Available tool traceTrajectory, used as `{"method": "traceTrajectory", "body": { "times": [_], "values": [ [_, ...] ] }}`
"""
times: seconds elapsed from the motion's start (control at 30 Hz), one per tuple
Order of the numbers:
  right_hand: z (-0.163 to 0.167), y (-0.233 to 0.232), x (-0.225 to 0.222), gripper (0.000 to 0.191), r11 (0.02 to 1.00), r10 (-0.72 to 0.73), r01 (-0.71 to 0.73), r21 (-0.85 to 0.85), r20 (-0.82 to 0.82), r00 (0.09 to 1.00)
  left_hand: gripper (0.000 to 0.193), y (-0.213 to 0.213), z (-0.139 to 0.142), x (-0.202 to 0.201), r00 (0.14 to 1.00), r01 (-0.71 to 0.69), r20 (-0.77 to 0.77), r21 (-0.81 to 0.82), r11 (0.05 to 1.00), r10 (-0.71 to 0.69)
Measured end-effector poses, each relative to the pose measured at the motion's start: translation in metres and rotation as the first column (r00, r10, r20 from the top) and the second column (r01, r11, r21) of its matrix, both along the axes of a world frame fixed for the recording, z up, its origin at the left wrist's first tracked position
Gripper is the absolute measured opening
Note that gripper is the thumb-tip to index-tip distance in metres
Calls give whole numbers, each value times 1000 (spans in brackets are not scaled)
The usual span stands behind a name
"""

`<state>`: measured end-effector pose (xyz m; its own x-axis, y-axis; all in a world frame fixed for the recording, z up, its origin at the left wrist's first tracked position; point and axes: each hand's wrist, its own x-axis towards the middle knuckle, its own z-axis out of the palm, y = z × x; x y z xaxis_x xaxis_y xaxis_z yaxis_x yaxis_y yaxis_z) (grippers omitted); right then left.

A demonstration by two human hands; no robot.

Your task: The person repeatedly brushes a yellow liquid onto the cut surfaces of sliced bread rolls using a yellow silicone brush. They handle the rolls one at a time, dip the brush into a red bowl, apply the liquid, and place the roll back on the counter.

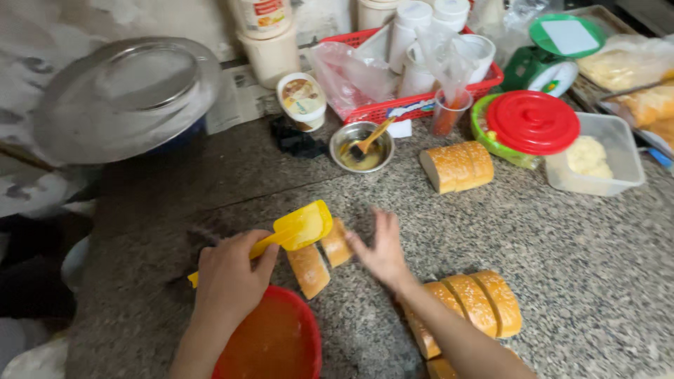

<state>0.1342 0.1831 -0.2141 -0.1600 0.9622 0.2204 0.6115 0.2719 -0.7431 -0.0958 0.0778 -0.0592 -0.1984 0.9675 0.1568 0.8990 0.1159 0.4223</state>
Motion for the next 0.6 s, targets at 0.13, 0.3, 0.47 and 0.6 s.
{"method": "traceTrajectory", "body": {
  "times": [0.13,0.3,0.47,0.6],
  "values": [
    [4,65,66,65,963,-180,173,206,11,984,27,34,-12,20,999,50,0,-81,995,-50],
    [6,128,123,69,937,-348,328,122,227,910,33,77,-22,53,991,131,-2,-43,991,-131],
    [-9,132,121,66,915,-403,366,172,310,861,36,99,-21,66,988,154,-1,-165,974,-157],
    [-18,120,97,52,912,-403,346,221,331,853,34,105,-19,63,995,90,-24,-264,960,-100]
  ]
}}
